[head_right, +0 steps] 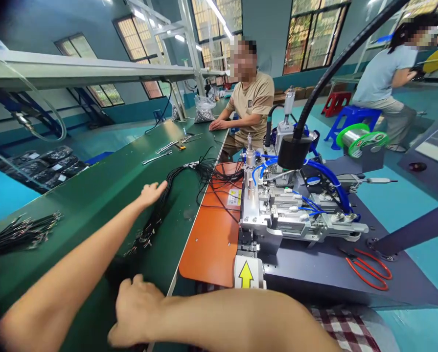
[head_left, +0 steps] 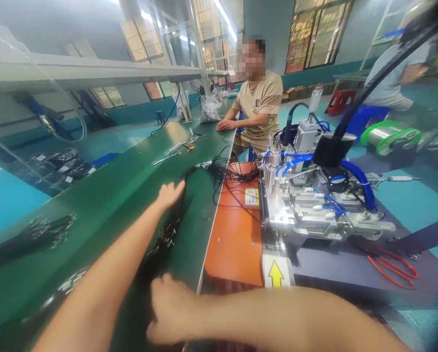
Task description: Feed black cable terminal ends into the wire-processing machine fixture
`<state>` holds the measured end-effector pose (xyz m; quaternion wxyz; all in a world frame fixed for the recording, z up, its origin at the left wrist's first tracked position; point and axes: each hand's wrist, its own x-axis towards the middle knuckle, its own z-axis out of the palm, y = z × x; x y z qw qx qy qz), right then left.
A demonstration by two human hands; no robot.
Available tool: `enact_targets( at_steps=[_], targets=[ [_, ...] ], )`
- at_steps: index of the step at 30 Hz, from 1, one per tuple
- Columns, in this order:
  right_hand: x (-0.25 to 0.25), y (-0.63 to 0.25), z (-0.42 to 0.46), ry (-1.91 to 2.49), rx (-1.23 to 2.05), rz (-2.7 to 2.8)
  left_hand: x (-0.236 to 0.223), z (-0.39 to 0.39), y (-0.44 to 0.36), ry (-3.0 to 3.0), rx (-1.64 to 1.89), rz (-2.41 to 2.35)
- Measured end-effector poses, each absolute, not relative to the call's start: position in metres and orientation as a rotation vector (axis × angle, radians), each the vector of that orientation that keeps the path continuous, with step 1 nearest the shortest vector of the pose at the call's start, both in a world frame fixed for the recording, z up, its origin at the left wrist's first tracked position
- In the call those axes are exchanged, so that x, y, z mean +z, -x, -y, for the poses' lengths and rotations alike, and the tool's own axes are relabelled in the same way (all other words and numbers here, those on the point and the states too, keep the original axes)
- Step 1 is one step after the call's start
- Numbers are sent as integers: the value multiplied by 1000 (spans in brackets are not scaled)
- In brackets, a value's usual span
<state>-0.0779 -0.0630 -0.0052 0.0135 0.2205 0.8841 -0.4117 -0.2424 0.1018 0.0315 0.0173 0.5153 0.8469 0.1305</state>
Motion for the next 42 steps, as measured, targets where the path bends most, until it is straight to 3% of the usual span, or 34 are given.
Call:
enact_targets(
  at_steps=[6,9,13,19,29,37,42],
  targets=[
    [-4,42,35,-716,-1747,-2647,80,34,258,-1730,217,-2041],
    [-5,34,22,-649,-1834,-2595,69,105,228,-1851,60,-1723],
    [11,11,15,-592,-1822,-2536,38,149,183,-2055,131,-1915],
    [49,-54,16,-764,-1358,-2853,15,156,134,-2235,248,-1695],
    [31,-106,39,-909,-1413,-2846,5,118,113,-2106,195,-1736],
    [25,-118,51,-1140,-1699,-2670,19,146,95,-1707,613,-1628],
    [10,-98,63,-1145,-2218,-2462,24,159,59,-870,1080,-1357]
  ],
)
